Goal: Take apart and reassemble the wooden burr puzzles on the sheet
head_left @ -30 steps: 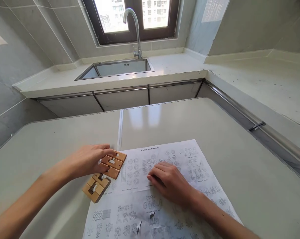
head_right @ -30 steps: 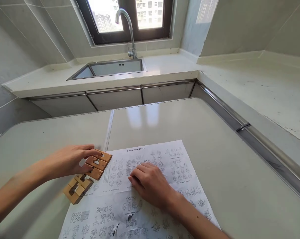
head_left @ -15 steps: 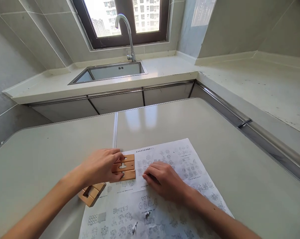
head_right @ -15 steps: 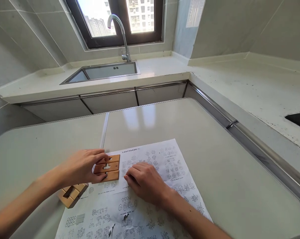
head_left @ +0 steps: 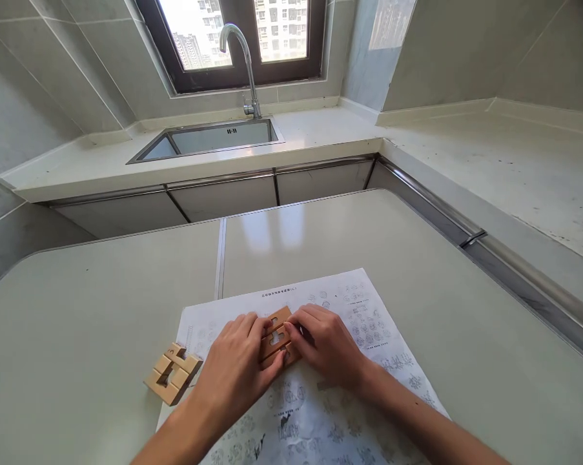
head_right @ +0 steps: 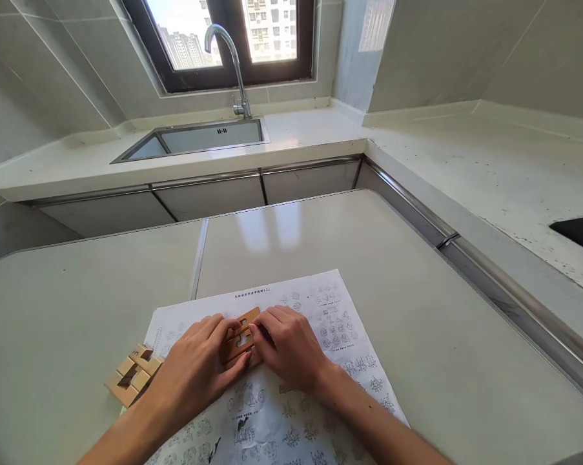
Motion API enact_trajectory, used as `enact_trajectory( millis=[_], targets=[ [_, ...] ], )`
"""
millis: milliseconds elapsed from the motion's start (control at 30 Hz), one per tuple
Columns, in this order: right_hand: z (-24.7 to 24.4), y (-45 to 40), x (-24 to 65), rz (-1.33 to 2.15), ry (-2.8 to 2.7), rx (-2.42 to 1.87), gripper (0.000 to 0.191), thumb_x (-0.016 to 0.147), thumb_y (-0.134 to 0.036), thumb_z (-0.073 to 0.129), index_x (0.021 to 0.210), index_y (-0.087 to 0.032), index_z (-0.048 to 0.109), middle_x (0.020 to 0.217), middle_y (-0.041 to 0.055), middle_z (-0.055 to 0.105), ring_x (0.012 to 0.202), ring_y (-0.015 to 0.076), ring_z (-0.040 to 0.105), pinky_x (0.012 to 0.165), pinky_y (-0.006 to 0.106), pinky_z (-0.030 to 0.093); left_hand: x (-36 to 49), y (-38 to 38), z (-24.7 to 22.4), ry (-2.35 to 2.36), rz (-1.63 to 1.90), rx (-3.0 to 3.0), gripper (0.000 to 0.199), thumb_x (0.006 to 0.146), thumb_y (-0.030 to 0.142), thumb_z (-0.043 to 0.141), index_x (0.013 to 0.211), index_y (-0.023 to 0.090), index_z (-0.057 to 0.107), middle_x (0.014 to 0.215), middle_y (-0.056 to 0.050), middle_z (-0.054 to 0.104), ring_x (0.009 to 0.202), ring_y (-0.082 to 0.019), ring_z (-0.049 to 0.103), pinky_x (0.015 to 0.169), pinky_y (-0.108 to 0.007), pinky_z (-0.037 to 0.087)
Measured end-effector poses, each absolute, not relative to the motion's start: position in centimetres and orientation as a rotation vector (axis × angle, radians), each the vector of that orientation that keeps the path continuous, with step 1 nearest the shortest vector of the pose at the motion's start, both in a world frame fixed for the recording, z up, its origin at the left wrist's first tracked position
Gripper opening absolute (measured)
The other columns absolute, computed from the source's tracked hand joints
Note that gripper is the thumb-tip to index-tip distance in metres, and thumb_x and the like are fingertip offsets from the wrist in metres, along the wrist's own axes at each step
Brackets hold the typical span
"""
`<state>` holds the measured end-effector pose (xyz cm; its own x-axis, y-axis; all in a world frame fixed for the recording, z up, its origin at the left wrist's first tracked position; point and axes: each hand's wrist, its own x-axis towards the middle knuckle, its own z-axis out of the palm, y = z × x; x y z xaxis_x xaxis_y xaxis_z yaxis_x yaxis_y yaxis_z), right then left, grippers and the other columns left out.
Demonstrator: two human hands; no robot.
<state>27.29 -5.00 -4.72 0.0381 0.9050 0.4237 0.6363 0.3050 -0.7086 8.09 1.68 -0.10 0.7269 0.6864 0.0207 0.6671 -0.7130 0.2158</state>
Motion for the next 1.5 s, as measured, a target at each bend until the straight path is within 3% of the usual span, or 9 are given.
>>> enact_trajectory(
  millis=[167,267,400,633,1033,1333,1500],
  targets=[
    [-4.8,-4.9,27.7,0.414,-1.680,-1.418,0.022,0.106,-0.019,0.052,0.086,-0.021,0.062,0.080,0.0023,0.065,0.071,0.0174,0.059,0.068,0.030,0.047,7.1,0.2,-2.5,1.050,0.471,2.565,0.039,0.100,0.037,0.062,0.135,0.025,0.053,0.116,-0.011,0.061,0.104,-0.030,0.064,0.087,-0.046,0.058],
    [-4.7,-4.9,28.0,0.468,-1.714,-1.396,0.017,0.103,-0.018,0.056,0.089,-0.020,0.064,0.084,0.0023,0.064,0.073,0.0170,0.060,0.069,0.030,0.049,6.6,-0.1,-3.2,1.096,0.633,2.515,0.044,0.102,0.035,0.061,0.142,0.026,0.046,0.128,-0.013,0.054,0.117,-0.031,0.060,0.096,-0.050,0.057],
    [-4.5,-5.0,28.4,0.515,-1.859,-1.337,0.006,0.092,-0.020,0.073,0.095,-0.022,0.068,0.095,0.0044,0.063,0.084,0.0197,0.062,0.077,0.032,0.053,6.1,0.5,-3.5,1.142,0.684,2.495,0.031,0.106,0.031,0.053,0.136,0.025,0.049,0.128,-0.013,0.055,0.118,-0.031,0.059,0.098,-0.050,0.056],
    [-4.9,-5.3,28.6,0.591,-1.955,-1.313,0.045,0.071,-0.028,0.098,0.104,-0.024,0.068,0.107,0.0070,0.061,0.098,0.0250,0.061,0.085,0.039,0.056,5.8,1.1,-4.1,1.177,0.635,2.481,0.019,0.104,0.025,0.051,0.123,0.023,0.055,0.118,-0.011,0.063,0.108,-0.031,0.060,0.092,-0.047,0.053],
    [-4.8,-5.4,28.4,0.676,-1.952,-1.311,0.034,0.072,-0.027,0.098,0.094,-0.025,0.072,0.101,0.0057,0.059,0.095,0.0241,0.060,0.080,0.037,0.058,6.0,0.9,-3.7,1.195,0.582,2.457,0.008,0.104,0.025,0.051,0.100,0.022,0.057,0.102,-0.008,0.063,0.095,-0.030,0.057,0.081,-0.044,0.048],
    [-4.9,-5.4,28.6,0.608,-2.002,-1.335,0.045,0.072,-0.029,0.098,0.105,-0.024,0.068,0.105,0.0086,0.064,0.096,0.0271,0.060,0.080,0.041,0.059,5.7,1.0,-3.4,1.231,0.628,2.248,0.015,0.106,0.029,0.047,0.095,0.025,0.056,0.098,-0.007,0.065,0.089,-0.027,0.060,0.078,-0.041,0.051],
    [-4.8,-5.3,28.9,0.555,-2.011,-1.357,0.042,0.073,-0.030,0.097,0.098,-0.023,0.064,0.101,0.0084,0.064,0.093,0.0268,0.060,0.076,0.040,0.058,5.4,0.9,-3.0,1.254,0.668,2.072,0.016,0.107,0.034,0.046,0.098,0.025,0.056,0.099,-0.007,0.066,0.092,-0.026,0.063,0.081,-0.041,0.056]
  ],
)
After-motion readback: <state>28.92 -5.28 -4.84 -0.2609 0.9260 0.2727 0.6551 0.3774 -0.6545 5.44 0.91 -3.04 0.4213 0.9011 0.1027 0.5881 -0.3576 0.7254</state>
